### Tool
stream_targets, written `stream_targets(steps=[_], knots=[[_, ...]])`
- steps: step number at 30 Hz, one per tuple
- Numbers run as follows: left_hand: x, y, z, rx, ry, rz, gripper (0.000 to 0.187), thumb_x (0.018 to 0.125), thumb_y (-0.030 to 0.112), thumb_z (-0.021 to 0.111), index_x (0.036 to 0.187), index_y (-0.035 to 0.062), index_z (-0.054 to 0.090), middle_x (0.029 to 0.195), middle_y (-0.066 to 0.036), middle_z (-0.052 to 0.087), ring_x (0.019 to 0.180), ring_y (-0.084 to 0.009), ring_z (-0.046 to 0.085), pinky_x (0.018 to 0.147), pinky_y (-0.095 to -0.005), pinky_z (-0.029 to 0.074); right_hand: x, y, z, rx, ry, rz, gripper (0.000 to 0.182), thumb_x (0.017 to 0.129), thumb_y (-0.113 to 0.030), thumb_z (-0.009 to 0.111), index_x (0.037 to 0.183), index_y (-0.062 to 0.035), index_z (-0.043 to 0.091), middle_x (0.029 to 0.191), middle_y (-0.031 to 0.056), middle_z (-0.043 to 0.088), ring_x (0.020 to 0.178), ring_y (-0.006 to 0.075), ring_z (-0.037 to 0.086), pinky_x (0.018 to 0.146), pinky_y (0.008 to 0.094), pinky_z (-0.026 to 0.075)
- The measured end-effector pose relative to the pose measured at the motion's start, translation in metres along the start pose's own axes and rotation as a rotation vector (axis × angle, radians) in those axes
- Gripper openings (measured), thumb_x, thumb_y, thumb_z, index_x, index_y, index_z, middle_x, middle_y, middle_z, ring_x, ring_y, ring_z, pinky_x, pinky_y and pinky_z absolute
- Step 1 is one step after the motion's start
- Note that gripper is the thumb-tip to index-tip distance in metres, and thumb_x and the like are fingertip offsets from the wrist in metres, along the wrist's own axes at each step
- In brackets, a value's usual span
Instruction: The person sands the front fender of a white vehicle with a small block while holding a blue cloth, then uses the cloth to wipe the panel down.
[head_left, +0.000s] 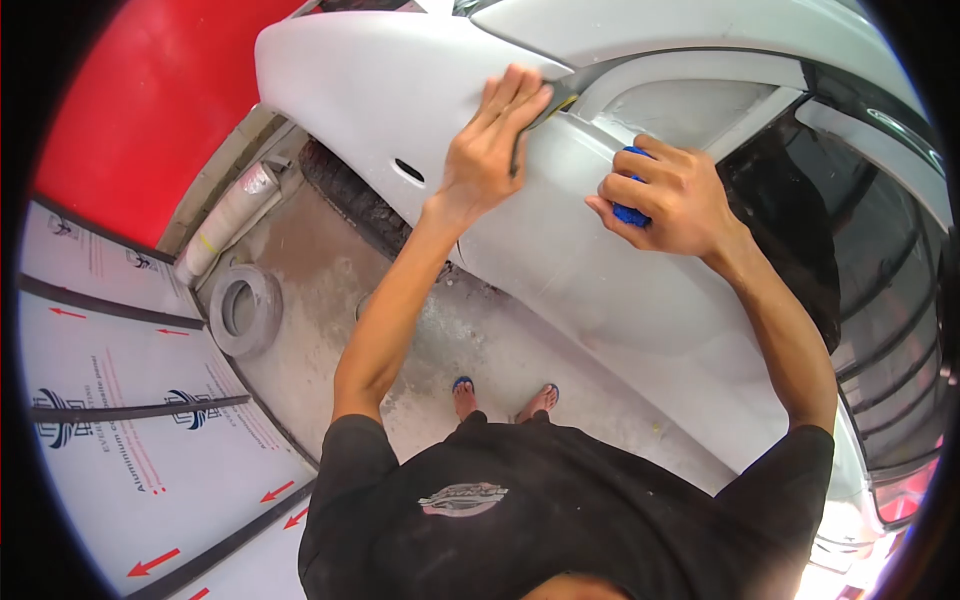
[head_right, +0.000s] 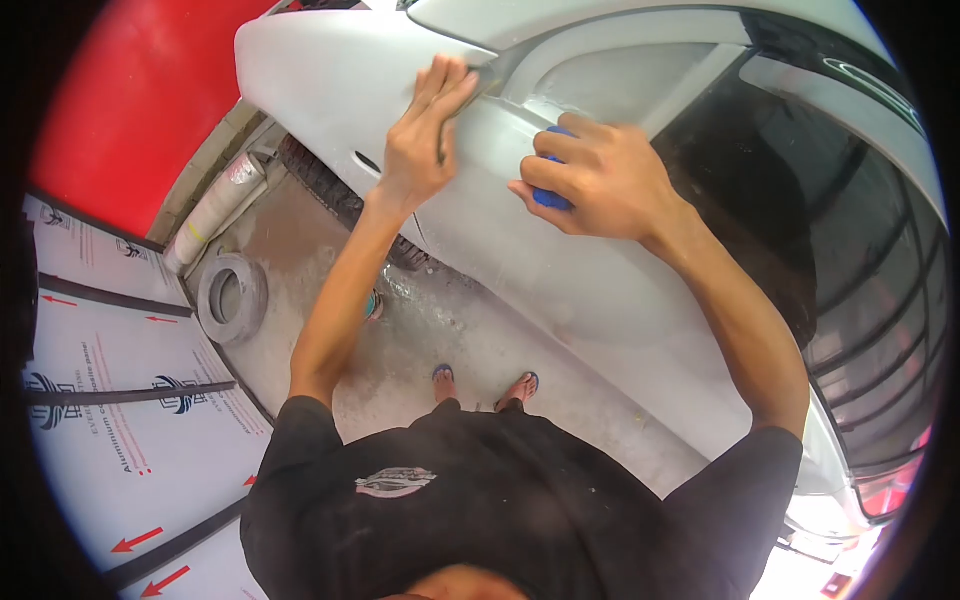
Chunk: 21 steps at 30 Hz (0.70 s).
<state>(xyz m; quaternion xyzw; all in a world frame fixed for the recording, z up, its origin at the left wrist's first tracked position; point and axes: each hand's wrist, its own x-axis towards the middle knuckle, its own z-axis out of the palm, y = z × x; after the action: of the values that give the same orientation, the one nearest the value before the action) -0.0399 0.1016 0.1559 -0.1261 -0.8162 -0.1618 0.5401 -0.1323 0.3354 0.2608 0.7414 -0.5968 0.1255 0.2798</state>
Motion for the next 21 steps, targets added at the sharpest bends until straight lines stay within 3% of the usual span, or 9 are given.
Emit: stream_targets(steps=[3,6,9,12,13,16,19,21], knots=[[-0.011,-0.004,-0.017,0.035,-0.08,-0.041,0.046,0.104,-0.005,0.044,0.147,-0.0016,0.06,0.158,-0.02,0.056,0.153,-0.0398,0.044,0.127,-0.0533,0.037,0.001,-0.002,0.0,-0.014,0.012,-0.009,0.026,0.084,-0.019,0.087,0.073,-0.0157,0.063,0.075,-0.002,0.059,0.068,0.0181,0.059,0.05,0.0323,0.048],[-0.079,-0.016,-0.012,-0.047,0.081,-0.263,0.046,0.104,-0.006,0.045,0.146,-0.0004,0.061,0.158,-0.022,0.055,0.153,-0.0386,0.045,0.128,-0.0524,0.036,0.0,-0.001,0.001,0.003,0.026,-0.022,0.027,0.084,-0.019,0.087,0.074,-0.0155,0.062,0.075,-0.0018,0.058,0.068,0.0181,0.059,0.05,0.0322,0.048],[-0.088,-0.022,0.003,-0.015,0.181,-0.278,0.045,0.104,-0.007,0.044,0.146,-0.0003,0.06,0.158,-0.023,0.055,0.152,-0.04,0.045,0.129,-0.0517,0.035,-0.002,-0.001,0.001,-0.013,-0.009,0.006,0.024,0.086,-0.024,0.085,0.077,-0.0172,0.064,0.078,-0.0039,0.062,0.072,0.0187,0.061,0.051,0.0342,0.05],[-0.026,-0.009,0.0,-0.037,0.171,-0.249,0.045,0.108,-0.002,0.039,0.149,-0.0027,0.058,0.159,-0.023,0.054,0.155,-0.04,0.041,0.129,-0.0502,0.034,0.0,-0.003,-0.001,-0.029,-0.028,0.005,0.024,0.086,-0.023,0.085,0.076,-0.0169,0.063,0.078,-0.0032,0.062,0.071,0.0192,0.061,0.051,0.0344,0.049],[-0.022,-0.013,0.002,-0.014,0.172,-0.239,0.047,0.108,-0.002,0.038,0.152,-0.0027,0.055,0.161,-0.023,0.052,0.155,-0.0395,0.04,0.129,-0.0496,0.034,0.0,-0.002,0.001,0.001,-0.014,-0.006,0.028,0.083,-0.016,0.087,0.073,-0.0146,0.061,0.073,-0.0008,0.057,0.067,0.0189,0.057,0.05,0.0338,0.046],[-0.076,-0.004,0.019,0.001,0.269,-0.346,0.049,0.106,-0.004,0.042,0.154,-0.0015,0.054,0.162,-0.024,0.049,0.154,-0.044,0.04,0.128,-0.0501,0.034,0.003,-0.004,-0.002,-0.003,-0.026,0.001,0.028,0.083,-0.015,0.087,0.072,-0.0145,0.061,0.072,-0.0008,0.057,0.066,0.0189,0.056,0.05,0.0336,0.045],[-0.16,0.012,0.055,-0.013,0.414,-0.586,0.048,0.11,0.001,0.04,0.156,-0.004,0.05,0.164,-0.026,0.046,0.156,-0.0443,0.036,0.129,-0.0501,0.032,0.004,-0.003,0.0,0.003,-0.02,0.008,0.027,0.081,-0.014,0.087,0.072,-0.0143,0.062,0.073,-0.0005,0.059,0.066,0.0189,0.056,0.05,0.0329,0.045],[-0.159,0.019,0.063,-0.014,0.465,-0.662,0.048,0.111,0.002,0.038,0.157,-0.005,0.049,0.165,-0.026,0.045,0.157,-0.0433,0.036,0.129,-0.0496,0.032,0.003,-0.005,-0.002,0.001,-0.031,0.012,0.026,0.08,-0.014,0.088,0.073,-0.0142,0.063,0.073,-0.0005,0.059,0.066,0.0189,0.056,0.05,0.0329,0.045]])
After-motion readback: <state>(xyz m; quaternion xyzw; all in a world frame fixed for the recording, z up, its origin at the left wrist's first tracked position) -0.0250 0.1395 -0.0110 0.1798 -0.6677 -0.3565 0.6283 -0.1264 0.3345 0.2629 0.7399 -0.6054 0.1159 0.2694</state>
